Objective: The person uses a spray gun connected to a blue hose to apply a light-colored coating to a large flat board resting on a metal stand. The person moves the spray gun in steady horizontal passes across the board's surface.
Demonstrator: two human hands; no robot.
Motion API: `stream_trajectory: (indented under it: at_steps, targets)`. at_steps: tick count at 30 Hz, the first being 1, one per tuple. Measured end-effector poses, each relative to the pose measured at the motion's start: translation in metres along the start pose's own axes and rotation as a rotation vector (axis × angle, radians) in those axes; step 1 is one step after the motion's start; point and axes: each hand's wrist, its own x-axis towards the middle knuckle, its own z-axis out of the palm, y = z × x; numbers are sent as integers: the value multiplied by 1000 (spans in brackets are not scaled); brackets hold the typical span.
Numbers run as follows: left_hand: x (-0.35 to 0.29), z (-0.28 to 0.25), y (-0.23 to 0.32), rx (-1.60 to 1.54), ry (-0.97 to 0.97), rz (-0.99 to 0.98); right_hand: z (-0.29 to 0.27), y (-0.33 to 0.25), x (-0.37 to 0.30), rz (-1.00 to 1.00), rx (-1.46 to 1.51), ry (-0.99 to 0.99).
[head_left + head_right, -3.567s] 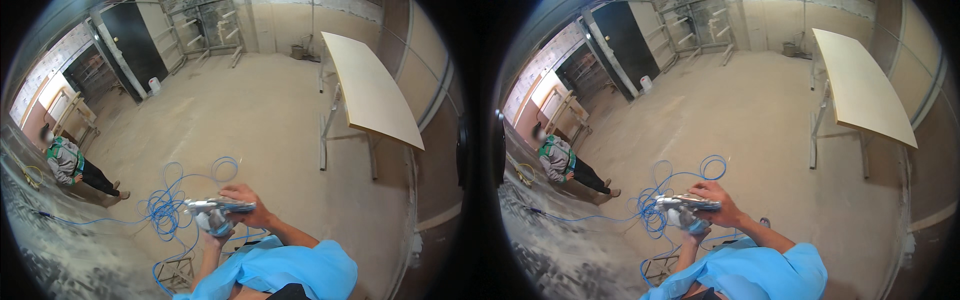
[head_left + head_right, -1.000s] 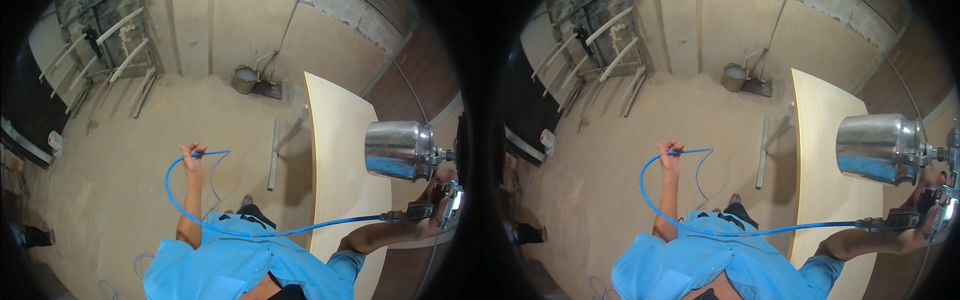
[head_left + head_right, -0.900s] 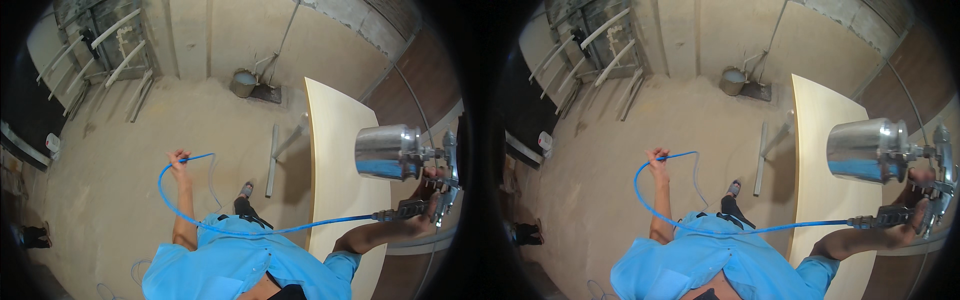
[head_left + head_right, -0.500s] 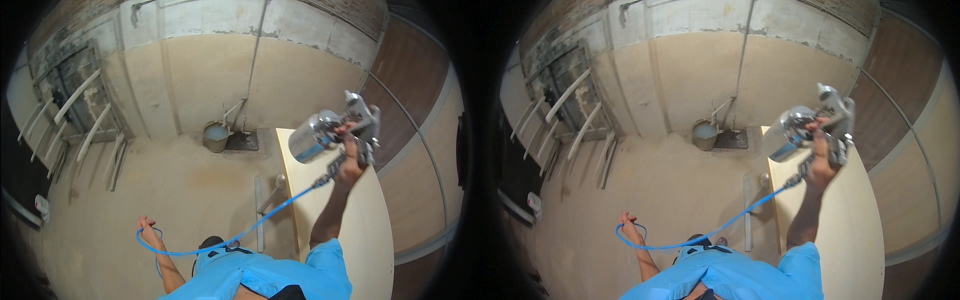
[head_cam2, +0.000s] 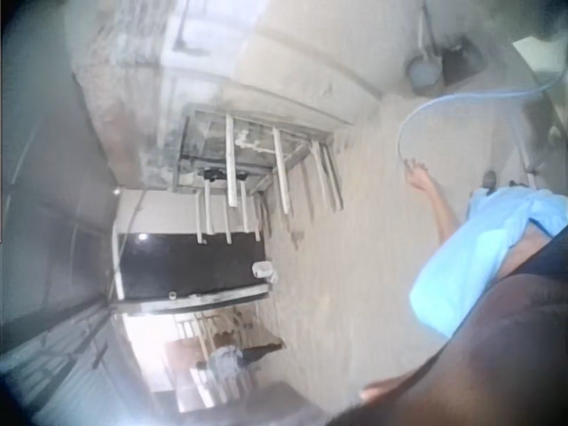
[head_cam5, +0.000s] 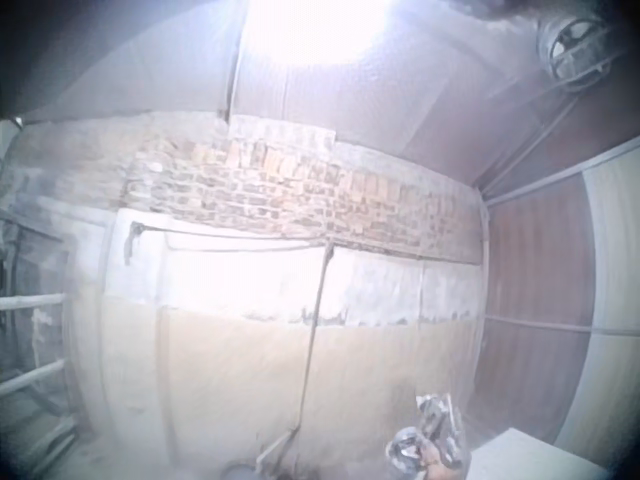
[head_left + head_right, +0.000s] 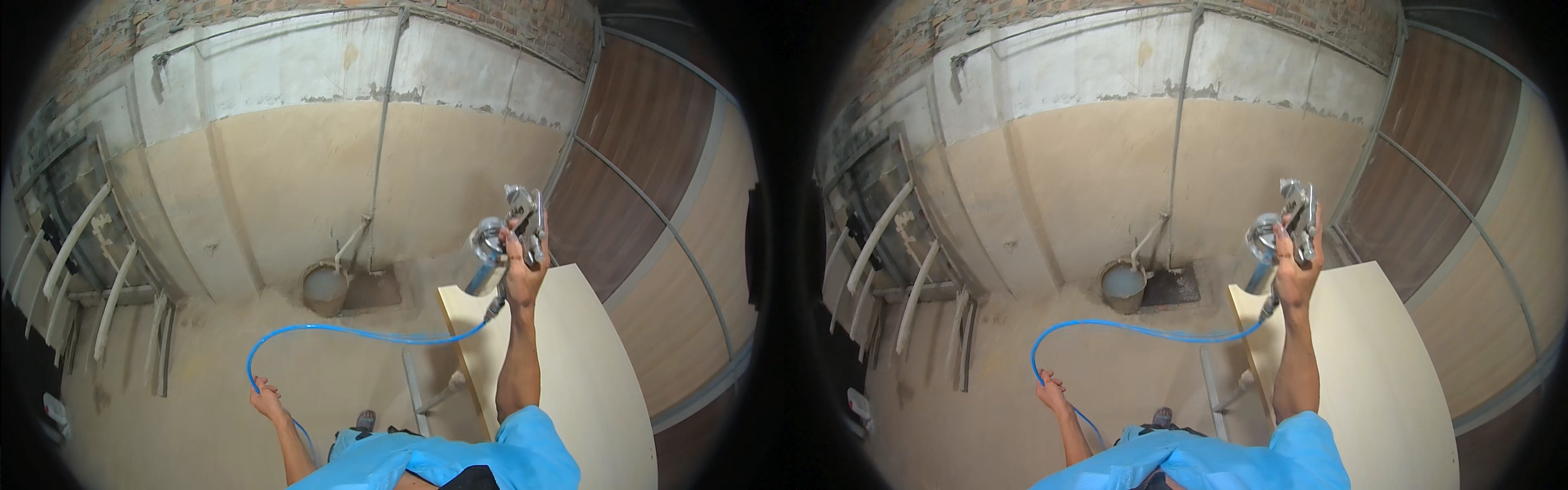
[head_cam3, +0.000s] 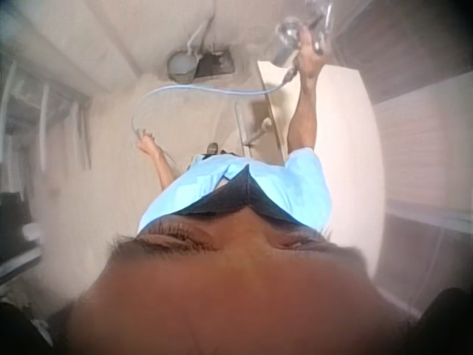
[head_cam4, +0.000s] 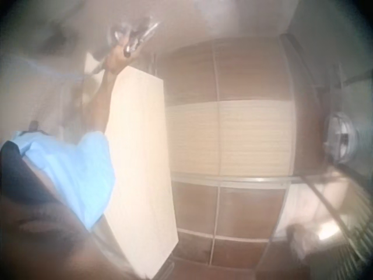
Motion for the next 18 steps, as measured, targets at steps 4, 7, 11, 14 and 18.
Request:
stream_trajectory:
  at_steps: [4, 7, 11, 14, 18]
  targets:
    - [37, 53, -6, 157, -74, 8, 3, 22, 5, -4, -52, -6]
    - [52, 87, -14, 186, -154, 3, -9, 31, 12, -45, -67, 121]
    - [58, 137, -27, 332, -218, 19, -32, 16, 41, -168, -144, 326]
    - [65, 171, -56, 205, -451, 32, -51, -11, 48, -224, -258, 407]
    - [113, 163, -90, 217, -409, 226, -57, -25, 34, -264, -389, 485]
